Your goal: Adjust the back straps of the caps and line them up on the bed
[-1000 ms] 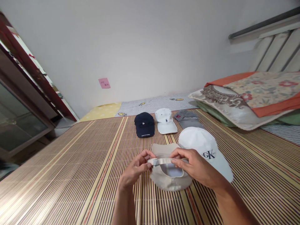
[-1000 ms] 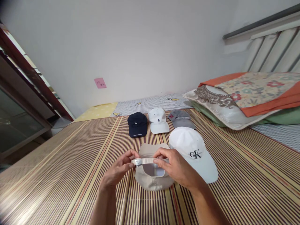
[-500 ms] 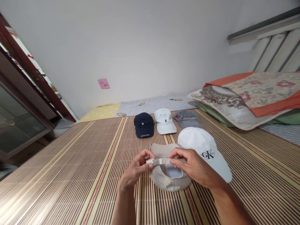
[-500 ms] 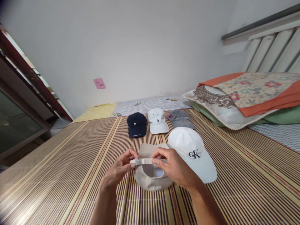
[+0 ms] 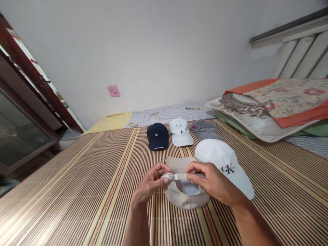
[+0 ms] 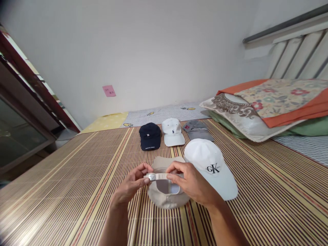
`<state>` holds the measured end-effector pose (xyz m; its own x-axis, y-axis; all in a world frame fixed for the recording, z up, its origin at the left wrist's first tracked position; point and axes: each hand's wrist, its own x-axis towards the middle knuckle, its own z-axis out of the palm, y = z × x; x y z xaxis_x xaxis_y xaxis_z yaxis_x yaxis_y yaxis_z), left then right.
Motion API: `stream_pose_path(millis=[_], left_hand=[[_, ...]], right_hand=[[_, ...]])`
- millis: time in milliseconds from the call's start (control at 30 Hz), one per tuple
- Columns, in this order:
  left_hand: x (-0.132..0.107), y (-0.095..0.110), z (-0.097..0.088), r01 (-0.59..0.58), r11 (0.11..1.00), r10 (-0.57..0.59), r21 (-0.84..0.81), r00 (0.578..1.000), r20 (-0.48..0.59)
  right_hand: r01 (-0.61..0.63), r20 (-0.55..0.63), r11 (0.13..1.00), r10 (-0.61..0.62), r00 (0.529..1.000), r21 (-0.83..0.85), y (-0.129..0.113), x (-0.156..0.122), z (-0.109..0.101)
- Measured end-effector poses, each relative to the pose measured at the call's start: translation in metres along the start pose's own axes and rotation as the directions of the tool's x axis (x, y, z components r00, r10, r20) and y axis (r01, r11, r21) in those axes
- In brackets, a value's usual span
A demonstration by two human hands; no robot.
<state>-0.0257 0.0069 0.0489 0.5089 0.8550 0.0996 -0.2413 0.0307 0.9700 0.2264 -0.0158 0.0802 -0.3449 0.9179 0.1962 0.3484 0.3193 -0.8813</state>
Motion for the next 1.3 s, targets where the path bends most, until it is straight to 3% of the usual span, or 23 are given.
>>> stream_pose_path(millis=[233, 1300], left_hand=[[-0.0004, -0.0024, -0.0068, 0.057, 0.998, -0.057, 0.014, 0.998, -0.003], [0.0052, -0.0098, -0.0056, -0.043, 0.996, 0.052, 0.078, 0.991, -0.125]], right_hand=[[-0.002, 0.005, 1.000, 0.002, 1.000, 0.012, 0.0022, 0.0001, -0.0028], [-0.058, 0.036, 0.997, 0.057, 0.998, 0.047, -0.0006, -0.0019, -0.0019]])
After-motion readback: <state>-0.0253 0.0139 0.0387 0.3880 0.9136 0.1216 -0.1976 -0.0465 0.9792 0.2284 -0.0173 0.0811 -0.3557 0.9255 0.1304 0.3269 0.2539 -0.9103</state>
